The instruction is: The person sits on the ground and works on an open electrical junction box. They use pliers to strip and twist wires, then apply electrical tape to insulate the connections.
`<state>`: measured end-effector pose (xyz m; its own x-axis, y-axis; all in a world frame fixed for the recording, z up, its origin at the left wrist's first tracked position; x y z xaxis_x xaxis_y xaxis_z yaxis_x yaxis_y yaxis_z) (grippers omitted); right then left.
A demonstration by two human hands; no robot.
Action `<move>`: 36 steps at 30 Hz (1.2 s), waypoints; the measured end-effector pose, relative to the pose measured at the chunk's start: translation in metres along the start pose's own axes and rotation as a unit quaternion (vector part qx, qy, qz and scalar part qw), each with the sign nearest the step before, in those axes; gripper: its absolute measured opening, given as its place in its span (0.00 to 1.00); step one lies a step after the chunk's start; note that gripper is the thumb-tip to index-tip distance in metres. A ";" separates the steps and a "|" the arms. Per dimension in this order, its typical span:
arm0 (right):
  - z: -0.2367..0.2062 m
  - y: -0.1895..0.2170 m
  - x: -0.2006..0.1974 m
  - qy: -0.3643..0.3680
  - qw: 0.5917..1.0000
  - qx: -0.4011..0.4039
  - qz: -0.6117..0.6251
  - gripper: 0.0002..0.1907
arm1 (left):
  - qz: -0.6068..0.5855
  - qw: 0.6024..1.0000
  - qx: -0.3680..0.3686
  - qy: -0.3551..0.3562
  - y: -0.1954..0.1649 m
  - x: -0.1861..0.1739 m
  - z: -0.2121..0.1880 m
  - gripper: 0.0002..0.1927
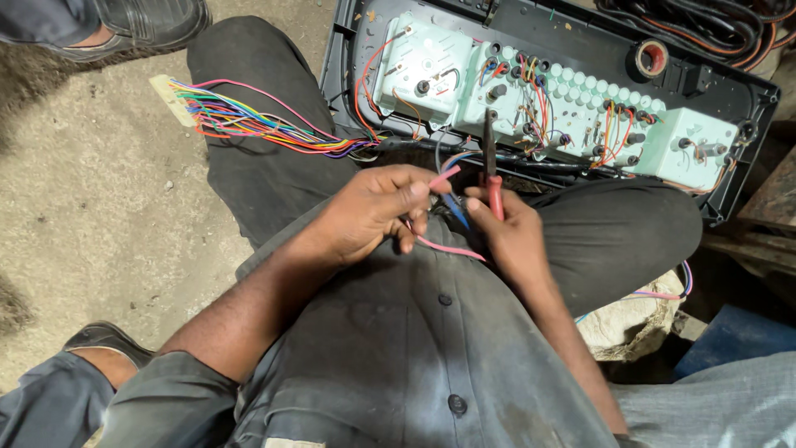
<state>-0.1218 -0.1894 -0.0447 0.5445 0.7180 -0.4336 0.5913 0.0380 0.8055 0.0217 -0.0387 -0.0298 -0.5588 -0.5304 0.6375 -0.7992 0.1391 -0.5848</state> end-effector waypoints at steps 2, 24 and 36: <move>-0.011 0.039 -0.024 -0.028 0.964 -0.189 -0.187 0.14 | -0.035 0.999 -0.011 0.034 -0.006 0.007 -0.002 0.14; -0.045 0.094 0.014 0.115 0.972 -0.154 -0.135 0.22 | 0.131 0.961 0.198 -0.144 -0.016 -0.013 -0.002 0.07; -0.056 0.130 0.021 0.016 0.899 -0.334 -0.284 0.25 | 0.300 0.897 0.245 -0.213 -0.037 -0.002 -0.019 0.04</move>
Point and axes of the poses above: each hand's wrist, its own z-axis towards the middle knuckle, its own x-axis out of the palm, y = z × x, the point moved 7 cm from there along z, towards the middle knuckle, and after that the axes turned 8 degrees about -y, right-handed, at the moved point
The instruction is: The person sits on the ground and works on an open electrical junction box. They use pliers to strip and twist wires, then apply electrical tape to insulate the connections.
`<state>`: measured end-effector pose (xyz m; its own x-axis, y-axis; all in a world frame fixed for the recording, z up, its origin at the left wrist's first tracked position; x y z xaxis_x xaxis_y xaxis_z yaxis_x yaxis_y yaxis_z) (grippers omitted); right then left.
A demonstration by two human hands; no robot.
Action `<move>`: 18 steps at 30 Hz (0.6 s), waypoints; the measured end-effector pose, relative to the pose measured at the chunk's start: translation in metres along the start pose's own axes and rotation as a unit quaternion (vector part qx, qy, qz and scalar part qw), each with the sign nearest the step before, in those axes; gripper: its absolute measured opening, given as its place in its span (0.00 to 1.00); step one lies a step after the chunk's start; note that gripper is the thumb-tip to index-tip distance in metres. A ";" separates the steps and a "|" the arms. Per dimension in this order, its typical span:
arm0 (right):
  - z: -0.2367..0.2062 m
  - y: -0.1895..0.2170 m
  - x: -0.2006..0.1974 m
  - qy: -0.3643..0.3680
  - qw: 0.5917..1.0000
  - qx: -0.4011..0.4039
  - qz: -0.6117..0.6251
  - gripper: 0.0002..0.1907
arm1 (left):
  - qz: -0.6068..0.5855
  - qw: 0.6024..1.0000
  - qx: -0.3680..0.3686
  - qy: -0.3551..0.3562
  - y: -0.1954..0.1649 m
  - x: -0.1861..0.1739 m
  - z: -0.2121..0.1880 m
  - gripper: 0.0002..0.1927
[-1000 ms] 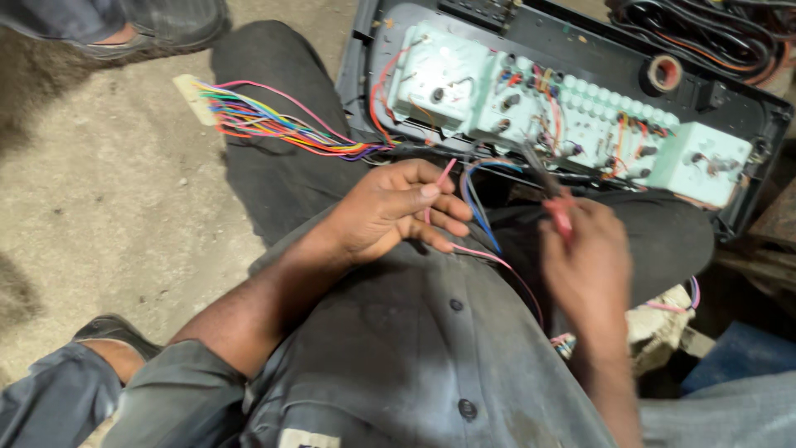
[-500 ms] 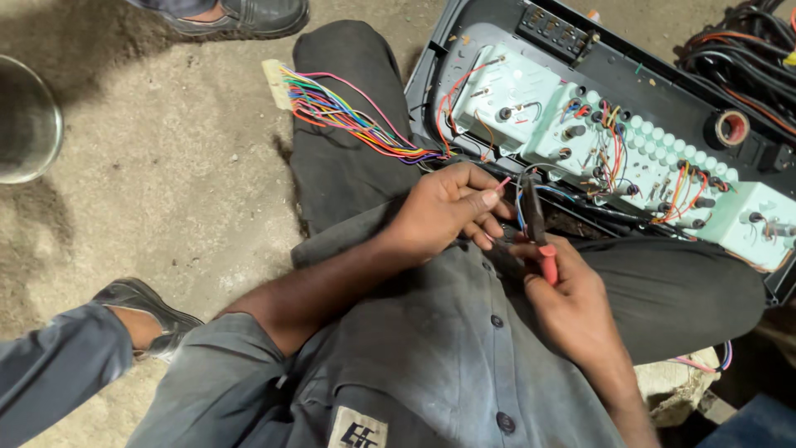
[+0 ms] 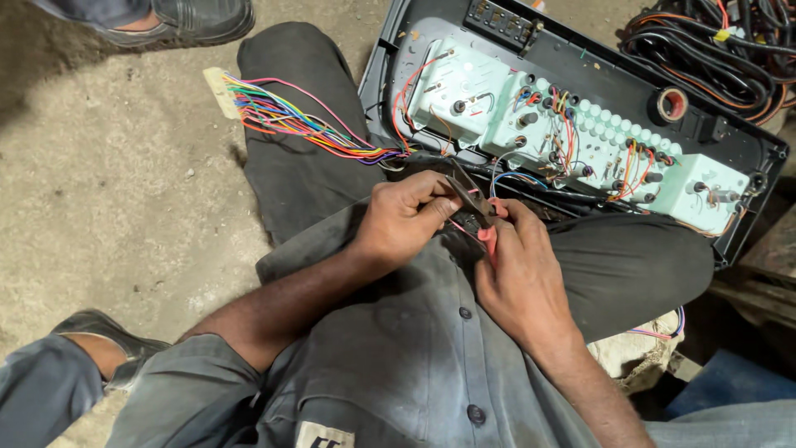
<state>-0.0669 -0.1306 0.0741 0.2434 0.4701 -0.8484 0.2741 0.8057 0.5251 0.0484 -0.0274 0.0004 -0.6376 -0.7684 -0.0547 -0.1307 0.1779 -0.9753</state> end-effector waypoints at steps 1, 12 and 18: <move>0.000 0.001 -0.001 -0.003 1.000 -0.002 -0.005 0.25 | -0.008 1.000 0.015 -0.003 -0.004 0.000 0.000 0.04; 0.003 0.001 -0.002 0.010 0.999 -0.010 -0.037 0.24 | 0.039 0.996 0.076 -0.025 -0.013 0.003 -0.004 0.01; 0.004 -0.004 0.003 0.028 0.998 -0.001 -0.055 0.24 | 0.031 0.998 0.040 -0.024 -0.010 0.006 -0.003 0.03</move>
Point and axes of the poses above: each hand's wrist, its own z-axis towards the middle knuckle, its own x-axis out of the palm, y = z × x, the point moved 7 cm from there along z, towards the middle knuckle, and after that the axes turned 8 degrees about -y, right-handed, at the moved point
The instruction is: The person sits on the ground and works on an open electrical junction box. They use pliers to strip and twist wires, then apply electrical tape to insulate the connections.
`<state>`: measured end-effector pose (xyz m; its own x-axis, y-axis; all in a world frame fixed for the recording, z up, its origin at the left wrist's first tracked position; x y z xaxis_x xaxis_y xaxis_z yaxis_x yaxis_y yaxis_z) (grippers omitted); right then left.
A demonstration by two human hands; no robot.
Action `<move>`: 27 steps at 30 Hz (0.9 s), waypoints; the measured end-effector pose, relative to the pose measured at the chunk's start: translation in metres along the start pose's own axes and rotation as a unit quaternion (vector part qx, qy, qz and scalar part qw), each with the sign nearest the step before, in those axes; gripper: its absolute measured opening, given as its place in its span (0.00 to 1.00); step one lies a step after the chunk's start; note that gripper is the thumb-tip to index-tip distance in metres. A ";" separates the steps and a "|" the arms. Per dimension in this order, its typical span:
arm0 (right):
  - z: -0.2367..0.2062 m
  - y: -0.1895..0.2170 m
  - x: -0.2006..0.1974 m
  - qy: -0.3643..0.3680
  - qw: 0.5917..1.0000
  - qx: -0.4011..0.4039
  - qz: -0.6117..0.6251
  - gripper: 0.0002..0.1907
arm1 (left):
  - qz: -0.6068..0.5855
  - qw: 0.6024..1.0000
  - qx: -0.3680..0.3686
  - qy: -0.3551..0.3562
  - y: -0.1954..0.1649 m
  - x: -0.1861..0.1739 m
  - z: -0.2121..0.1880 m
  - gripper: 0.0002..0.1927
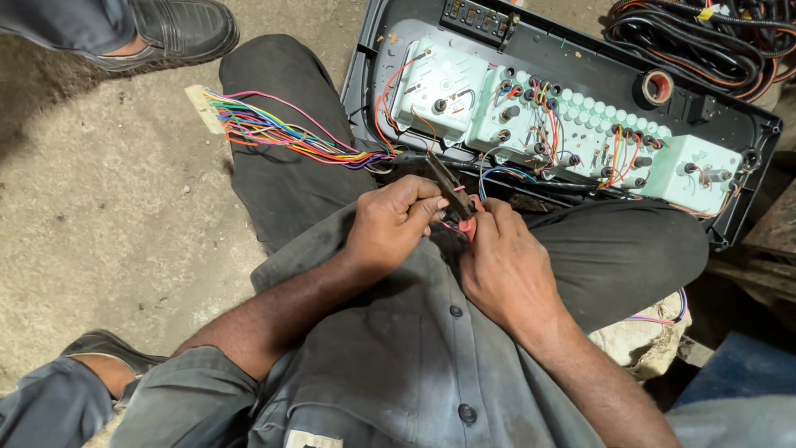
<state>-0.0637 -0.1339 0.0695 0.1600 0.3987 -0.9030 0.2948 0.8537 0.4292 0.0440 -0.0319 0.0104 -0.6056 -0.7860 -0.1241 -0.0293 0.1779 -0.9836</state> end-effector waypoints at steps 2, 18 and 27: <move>0.000 -0.001 0.001 -0.006 1.000 -0.012 -0.009 0.24 | -0.002 1.000 0.010 0.004 0.000 0.001 0.001 0.03; -0.001 -0.016 0.013 0.043 0.996 0.045 0.071 0.15 | 0.214 0.948 0.234 -0.005 -0.004 0.011 0.003 0.02; 0.002 -0.027 0.022 0.127 0.975 0.130 0.129 0.10 | 0.300 0.903 0.307 -0.015 -0.015 0.021 -0.001 0.05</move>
Point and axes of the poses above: each hand's wrist, its own z-axis towards the middle knuckle, its own x-axis out of the palm, y = z × x, the point moved 7 cm from there along z, towards the middle knuckle, and after that the axes turned 8 degrees about -y, right-handed, at the moved point
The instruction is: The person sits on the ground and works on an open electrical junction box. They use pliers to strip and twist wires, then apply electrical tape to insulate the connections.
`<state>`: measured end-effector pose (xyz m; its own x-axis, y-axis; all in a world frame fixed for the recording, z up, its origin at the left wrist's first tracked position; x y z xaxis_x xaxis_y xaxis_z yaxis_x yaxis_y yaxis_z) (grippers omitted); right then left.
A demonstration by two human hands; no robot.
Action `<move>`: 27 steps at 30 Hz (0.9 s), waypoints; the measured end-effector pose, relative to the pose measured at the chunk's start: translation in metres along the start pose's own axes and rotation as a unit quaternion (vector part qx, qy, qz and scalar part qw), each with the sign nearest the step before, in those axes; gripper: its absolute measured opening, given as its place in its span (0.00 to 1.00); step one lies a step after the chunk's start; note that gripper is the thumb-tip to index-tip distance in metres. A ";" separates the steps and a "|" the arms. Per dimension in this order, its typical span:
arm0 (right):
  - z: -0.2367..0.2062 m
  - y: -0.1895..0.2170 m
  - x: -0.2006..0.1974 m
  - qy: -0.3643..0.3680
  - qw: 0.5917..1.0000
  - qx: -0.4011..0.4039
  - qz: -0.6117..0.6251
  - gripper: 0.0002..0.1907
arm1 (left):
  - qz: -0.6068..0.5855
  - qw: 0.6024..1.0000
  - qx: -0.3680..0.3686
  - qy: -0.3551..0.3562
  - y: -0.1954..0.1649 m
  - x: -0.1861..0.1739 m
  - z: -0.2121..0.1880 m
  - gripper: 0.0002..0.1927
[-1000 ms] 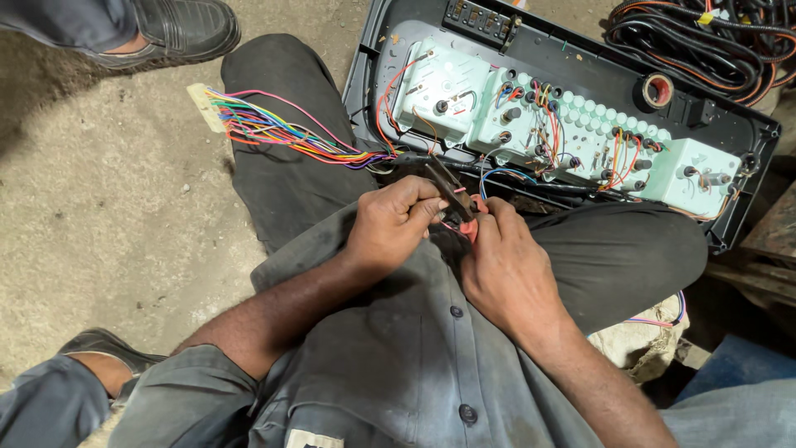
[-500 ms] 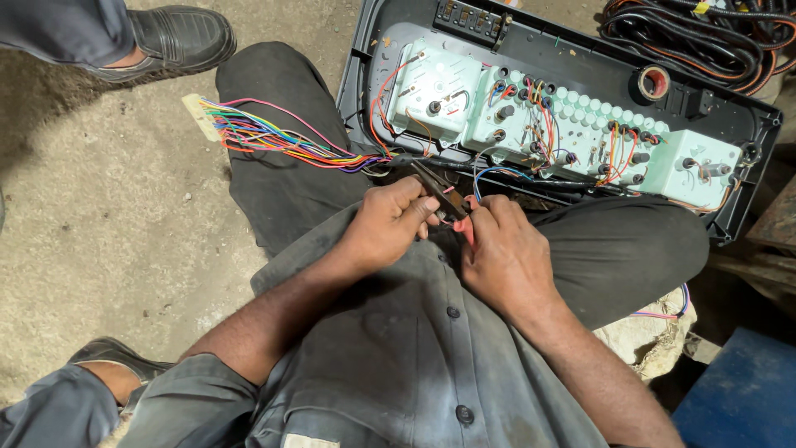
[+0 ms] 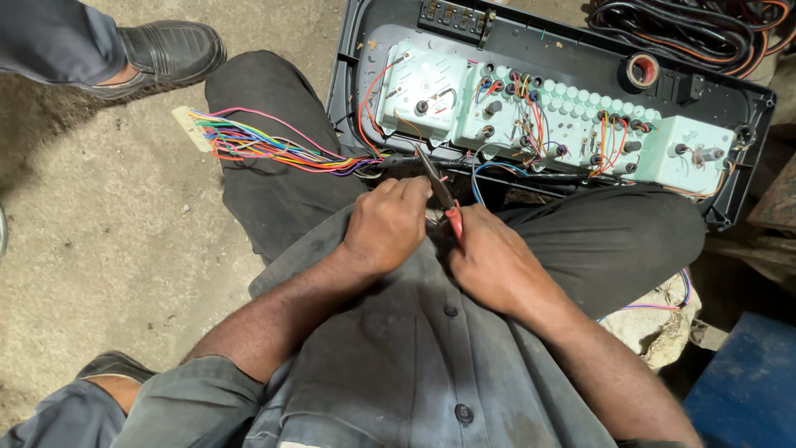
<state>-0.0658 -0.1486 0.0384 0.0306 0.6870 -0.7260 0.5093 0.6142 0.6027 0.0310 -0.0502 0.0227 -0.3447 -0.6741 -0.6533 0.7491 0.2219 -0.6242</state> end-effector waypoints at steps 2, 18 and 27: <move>0.000 0.000 -0.003 -0.064 0.998 -0.001 -0.021 0.09 | -0.013 1.000 -0.018 -0.010 0.001 -0.003 0.003 0.03; 0.000 -0.024 -0.033 -0.176 0.984 -0.003 -0.016 0.12 | -0.496 0.753 -0.349 0.254 0.040 0.059 -0.019 0.13; -0.016 -0.025 -0.016 -0.253 0.965 0.015 -0.062 0.15 | -0.759 0.536 -0.369 -0.021 0.023 0.039 0.015 0.21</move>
<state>-0.0927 -0.1683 0.0405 0.3796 0.3262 -0.8657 0.5603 0.6635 0.4957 0.0428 -0.0817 -0.0106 -0.2152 -0.4849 0.8477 -0.8096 -0.3969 -0.4325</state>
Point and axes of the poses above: each hand's wrist, its own z-axis towards the middle knuckle, its own x-axis out of the palm, y = z × x, the point moved 7 cm from there along z, towards the middle knuckle, and after that the axes turned 8 degrees about -y, right-handed, at the moved point
